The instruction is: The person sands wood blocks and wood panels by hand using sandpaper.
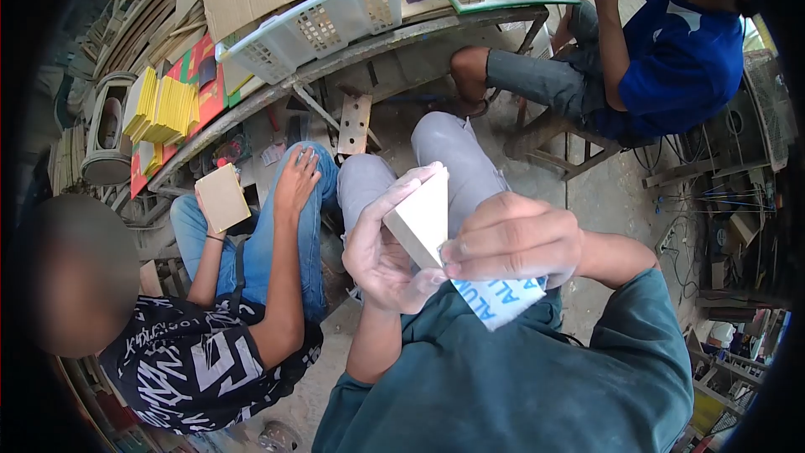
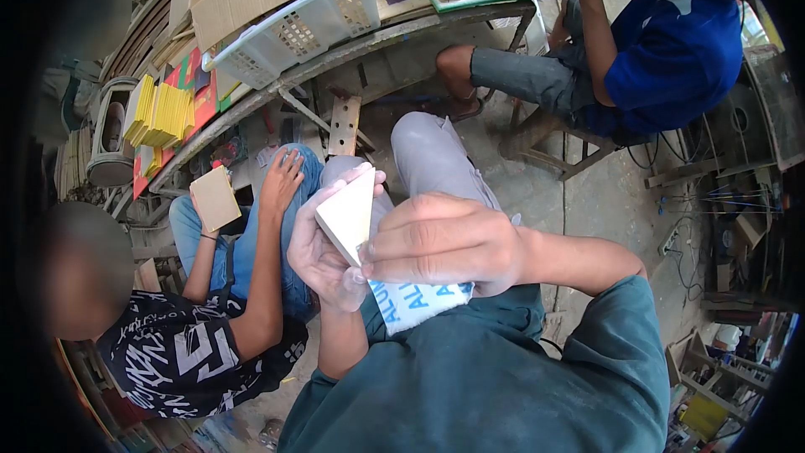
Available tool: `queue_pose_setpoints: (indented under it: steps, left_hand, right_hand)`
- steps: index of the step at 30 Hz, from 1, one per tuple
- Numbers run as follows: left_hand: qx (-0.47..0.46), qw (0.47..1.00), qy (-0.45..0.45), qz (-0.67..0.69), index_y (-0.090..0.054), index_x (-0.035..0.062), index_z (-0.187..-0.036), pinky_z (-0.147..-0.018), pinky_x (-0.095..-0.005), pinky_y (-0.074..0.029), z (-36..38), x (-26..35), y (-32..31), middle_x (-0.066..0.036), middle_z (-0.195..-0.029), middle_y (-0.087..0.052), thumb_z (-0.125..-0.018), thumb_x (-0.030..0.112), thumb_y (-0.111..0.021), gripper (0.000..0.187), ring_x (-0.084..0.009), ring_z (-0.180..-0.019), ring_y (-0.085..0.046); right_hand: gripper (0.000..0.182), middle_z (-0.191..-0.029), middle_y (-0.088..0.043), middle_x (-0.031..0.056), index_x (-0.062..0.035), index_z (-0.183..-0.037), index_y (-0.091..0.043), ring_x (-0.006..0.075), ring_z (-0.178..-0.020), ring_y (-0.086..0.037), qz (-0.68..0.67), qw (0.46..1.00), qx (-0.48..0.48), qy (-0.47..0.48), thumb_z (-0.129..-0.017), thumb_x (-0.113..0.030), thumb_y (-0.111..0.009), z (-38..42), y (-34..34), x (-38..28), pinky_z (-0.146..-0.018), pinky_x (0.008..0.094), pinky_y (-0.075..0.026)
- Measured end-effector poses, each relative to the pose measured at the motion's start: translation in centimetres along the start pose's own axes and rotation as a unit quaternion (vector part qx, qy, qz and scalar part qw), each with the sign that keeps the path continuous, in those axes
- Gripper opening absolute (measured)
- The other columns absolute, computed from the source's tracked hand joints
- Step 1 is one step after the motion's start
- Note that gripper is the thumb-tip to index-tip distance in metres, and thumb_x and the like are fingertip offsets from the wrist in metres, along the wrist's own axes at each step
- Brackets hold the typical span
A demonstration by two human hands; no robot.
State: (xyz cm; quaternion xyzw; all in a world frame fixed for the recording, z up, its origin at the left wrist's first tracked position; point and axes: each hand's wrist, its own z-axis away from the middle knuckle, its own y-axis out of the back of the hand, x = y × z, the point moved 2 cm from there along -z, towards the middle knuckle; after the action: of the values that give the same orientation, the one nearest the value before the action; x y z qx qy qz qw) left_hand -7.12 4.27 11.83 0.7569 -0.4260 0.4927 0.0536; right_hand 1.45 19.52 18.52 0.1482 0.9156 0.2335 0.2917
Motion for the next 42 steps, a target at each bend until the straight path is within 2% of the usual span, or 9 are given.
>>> queue_pose_setpoints:
  steps: [4, 6, 9, 10, 13, 16, 29, 37, 42]
  left_hand:
    - [0.011, 1.000, -0.005, -0.004, -0.038, -0.0168, -0.124, -0.102, -0.0461, -0.039, -0.2, 0.7, -0.5, -0.036, -0.123, -0.049, -0.072, 0.027, -0.080, 0.080, -0.0398, -0.120, -0.049]
    - [0.020, 0.999, 0.014, 0.049, -0.035, -0.0113, -0.130, -0.100, -0.0475, -0.041, 0.0, 0.8, -0.9, -0.035, -0.125, -0.047, -0.075, 0.030, -0.079, 0.081, -0.0427, -0.119, -0.048]
    - [0.043, 0.994, -0.012, 0.103, -0.037, -0.0001, -0.131, -0.098, -0.0482, -0.043, -0.4, 0.6, -1.5, -0.032, -0.129, -0.040, -0.079, 0.030, -0.075, 0.071, -0.0470, -0.119, -0.047]
    - [0.041, 0.994, -0.011, 0.102, -0.037, -0.0001, -0.131, -0.098, -0.0482, -0.043, -0.7, 0.4, -1.7, -0.032, -0.129, -0.040, -0.079, 0.030, -0.075, 0.071, -0.0470, -0.119, -0.047]
    - [-0.001, 0.986, -0.062, 0.154, -0.042, 0.0076, -0.123, -0.098, -0.0483, -0.045, -1.4, -0.2, -2.0, -0.027, -0.129, -0.035, -0.083, 0.029, -0.071, 0.054, -0.0497, -0.118, -0.045]
    - [-0.047, 0.991, -0.045, 0.114, -0.045, 0.0080, -0.115, -0.099, -0.0484, -0.045, -1.4, -0.3, -1.5, -0.025, -0.126, -0.033, -0.083, 0.030, -0.071, 0.046, -0.0500, -0.118, -0.045]
    - [-0.054, 0.995, -0.062, 0.052, -0.057, 0.0038, -0.102, -0.101, -0.0496, -0.041, -1.5, -0.4, -1.2, -0.024, -0.126, -0.034, -0.084, 0.025, -0.070, 0.030, -0.0494, -0.119, -0.045]
    - [0.052, 0.997, 0.043, 0.047, -0.045, -0.0032, -0.119, -0.094, -0.0410, -0.048, -1.7, -0.3, -1.1, -0.023, -0.128, -0.041, -0.078, 0.030, -0.073, 0.060, -0.0308, -0.114, -0.053]
    - [0.004, 0.992, 0.098, 0.077, -0.055, -0.0036, -0.103, -0.080, -0.0360, -0.052, -2.2, 0.1, -0.5, -0.021, -0.120, -0.046, -0.080, 0.030, -0.064, 0.041, -0.0240, -0.099, -0.056]
  right_hand:
    - [0.035, -0.098, -0.066, 0.0152, 0.0026, -0.098, -0.067, 0.0300, -0.090, -0.063, 0.122, 0.980, 0.068, -0.138, -0.065, 0.007, -0.060, -0.2, 1.8, 2.8, -0.081, 0.0372, -0.050]
    - [0.034, -0.100, -0.066, 0.0148, 0.0021, -0.097, -0.067, 0.0232, -0.088, -0.063, 0.076, 0.964, 0.193, -0.167, -0.069, 0.017, -0.054, 1.0, 2.3, 2.6, -0.078, 0.0340, -0.049]
    - [0.017, -0.105, -0.065, 0.0144, 0.0029, -0.100, -0.065, 0.0142, -0.091, -0.061, -0.130, 0.882, 0.322, -0.318, -0.086, 0.003, -0.056, 2.2, 1.1, 0.6, -0.079, 0.0311, -0.049]
    - [0.017, -0.105, -0.065, 0.0144, 0.0029, -0.100, -0.065, 0.0142, -0.091, -0.061, -0.131, 0.882, 0.324, -0.318, -0.086, 0.003, -0.056, 2.3, 0.5, 0.4, -0.079, 0.0311, -0.049]
    - [0.030, -0.107, -0.062, 0.0162, 0.0052, -0.113, -0.054, 0.0218, -0.093, -0.063, -0.331, 0.724, 0.456, -0.398, -0.088, -0.009, -0.059, 2.2, -0.9, 0.5, -0.083, 0.0299, -0.050]
    - [0.028, -0.105, -0.064, 0.0130, 0.0039, -0.112, -0.055, 0.0185, -0.091, -0.064, -0.358, 0.670, 0.472, -0.449, -0.088, -0.009, -0.059, 3.3, -1.2, 0.7, -0.084, 0.0299, -0.050]
    - [0.033, -0.107, -0.064, 0.0103, 0.0017, -0.116, -0.055, 0.0163, -0.095, -0.063, -0.465, 0.614, 0.422, -0.478, -0.086, -0.009, -0.063, 3.5, -1.2, 1.3, -0.085, 0.0299, -0.051]
    - [0.033, -0.110, -0.062, 0.0139, 0.0013, -0.117, -0.052, 0.0196, -0.095, -0.063, -0.537, 0.560, 0.400, -0.488, -0.088, -0.009, -0.060, 3.6, -1.4, 1.8, -0.080, 0.0320, -0.054]
    - [0.031, -0.106, -0.063, 0.0104, 0.0012, -0.115, -0.055, 0.0176, -0.095, -0.063, -0.569, 0.555, 0.376, -0.476, -0.086, -0.009, -0.063, 2.9, -1.7, 1.7, -0.084, 0.0297, -0.052]
